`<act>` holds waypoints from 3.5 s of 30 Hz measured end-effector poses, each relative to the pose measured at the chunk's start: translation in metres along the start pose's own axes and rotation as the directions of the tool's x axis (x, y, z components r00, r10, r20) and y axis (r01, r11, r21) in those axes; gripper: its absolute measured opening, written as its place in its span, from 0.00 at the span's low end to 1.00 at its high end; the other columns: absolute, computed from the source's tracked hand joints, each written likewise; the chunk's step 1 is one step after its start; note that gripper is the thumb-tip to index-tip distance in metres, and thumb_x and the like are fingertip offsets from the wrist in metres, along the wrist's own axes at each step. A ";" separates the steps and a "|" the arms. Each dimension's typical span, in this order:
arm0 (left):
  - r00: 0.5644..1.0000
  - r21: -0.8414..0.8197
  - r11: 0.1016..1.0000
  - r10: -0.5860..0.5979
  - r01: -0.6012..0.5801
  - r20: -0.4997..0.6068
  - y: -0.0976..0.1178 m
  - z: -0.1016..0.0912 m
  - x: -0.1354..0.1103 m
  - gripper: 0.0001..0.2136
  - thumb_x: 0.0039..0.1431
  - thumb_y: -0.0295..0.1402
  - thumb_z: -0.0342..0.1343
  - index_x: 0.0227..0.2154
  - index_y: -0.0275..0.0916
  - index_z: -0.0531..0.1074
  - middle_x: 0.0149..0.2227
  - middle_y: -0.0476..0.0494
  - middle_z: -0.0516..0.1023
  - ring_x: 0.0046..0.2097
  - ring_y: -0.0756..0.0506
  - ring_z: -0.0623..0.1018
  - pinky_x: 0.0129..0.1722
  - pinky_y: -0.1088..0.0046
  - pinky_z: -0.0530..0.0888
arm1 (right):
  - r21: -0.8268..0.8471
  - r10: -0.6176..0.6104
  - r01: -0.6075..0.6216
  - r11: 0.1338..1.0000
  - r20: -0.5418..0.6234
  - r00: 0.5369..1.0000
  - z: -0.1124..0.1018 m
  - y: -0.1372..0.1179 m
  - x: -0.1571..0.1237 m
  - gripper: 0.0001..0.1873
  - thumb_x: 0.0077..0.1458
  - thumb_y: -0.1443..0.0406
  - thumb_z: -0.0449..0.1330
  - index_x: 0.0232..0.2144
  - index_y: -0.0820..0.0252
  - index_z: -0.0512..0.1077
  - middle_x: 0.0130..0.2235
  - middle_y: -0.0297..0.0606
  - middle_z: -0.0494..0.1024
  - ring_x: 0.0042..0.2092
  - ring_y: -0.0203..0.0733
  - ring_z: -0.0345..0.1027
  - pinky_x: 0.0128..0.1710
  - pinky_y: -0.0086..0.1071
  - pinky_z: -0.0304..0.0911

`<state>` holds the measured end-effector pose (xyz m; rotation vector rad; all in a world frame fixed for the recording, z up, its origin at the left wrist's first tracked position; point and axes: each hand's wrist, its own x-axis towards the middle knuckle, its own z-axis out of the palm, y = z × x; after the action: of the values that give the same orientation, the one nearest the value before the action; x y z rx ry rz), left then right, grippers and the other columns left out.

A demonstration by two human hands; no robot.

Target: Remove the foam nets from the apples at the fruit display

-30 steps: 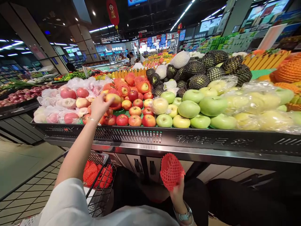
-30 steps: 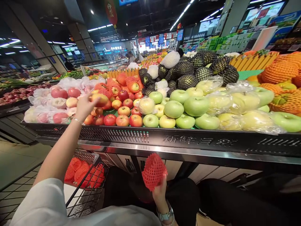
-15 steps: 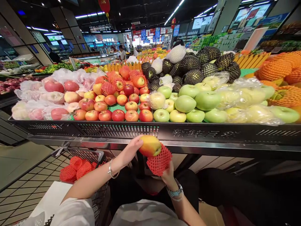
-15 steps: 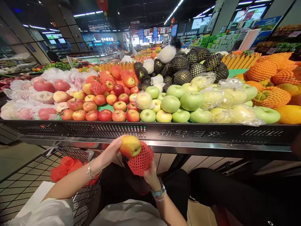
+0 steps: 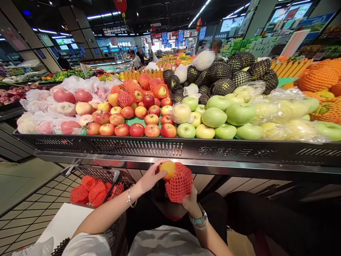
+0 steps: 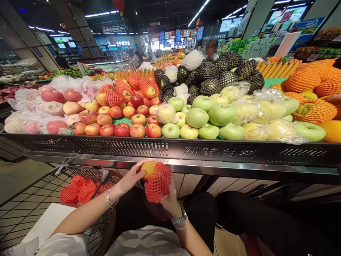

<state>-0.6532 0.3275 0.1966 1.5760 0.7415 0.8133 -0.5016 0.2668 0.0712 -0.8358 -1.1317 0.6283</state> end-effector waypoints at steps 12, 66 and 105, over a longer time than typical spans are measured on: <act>0.988 -0.139 0.982 -0.140 0.131 -0.058 -0.029 0.010 -0.007 0.22 0.54 0.42 0.60 0.51 0.41 0.70 0.54 0.41 0.72 0.59 0.39 0.67 0.62 0.60 0.58 | -0.195 0.065 -0.023 0.981 0.214 0.975 0.005 -0.017 0.032 0.32 0.44 0.64 0.69 0.53 0.54 0.69 0.55 0.43 0.71 0.60 0.51 0.61 0.62 0.46 0.56; 0.920 -0.522 0.822 -0.358 0.227 -0.163 0.000 0.001 -0.013 0.23 0.42 0.31 0.69 0.42 0.40 0.67 0.29 0.54 0.70 0.34 0.52 0.70 0.38 0.76 0.63 | -0.058 0.022 -0.031 0.998 -0.139 0.990 0.029 0.002 0.010 0.40 0.38 0.63 0.72 0.54 0.57 0.62 0.53 0.45 0.69 0.54 0.50 0.68 0.57 0.46 0.64; 0.903 0.373 0.838 0.430 -0.398 -0.001 -0.029 0.010 -0.027 0.34 0.35 0.34 0.71 0.49 0.45 0.66 0.51 0.36 0.70 0.54 0.35 0.71 0.56 0.54 0.66 | 0.198 0.072 -0.101 0.975 0.148 0.986 0.031 -0.032 0.013 0.37 0.61 0.42 0.42 0.67 0.48 0.46 0.70 0.35 0.46 0.69 0.48 0.41 0.67 0.50 0.45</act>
<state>-0.6610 0.3039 0.1645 2.0959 0.6422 1.1107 -0.5263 0.2676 0.1105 -0.6749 -1.1384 0.8723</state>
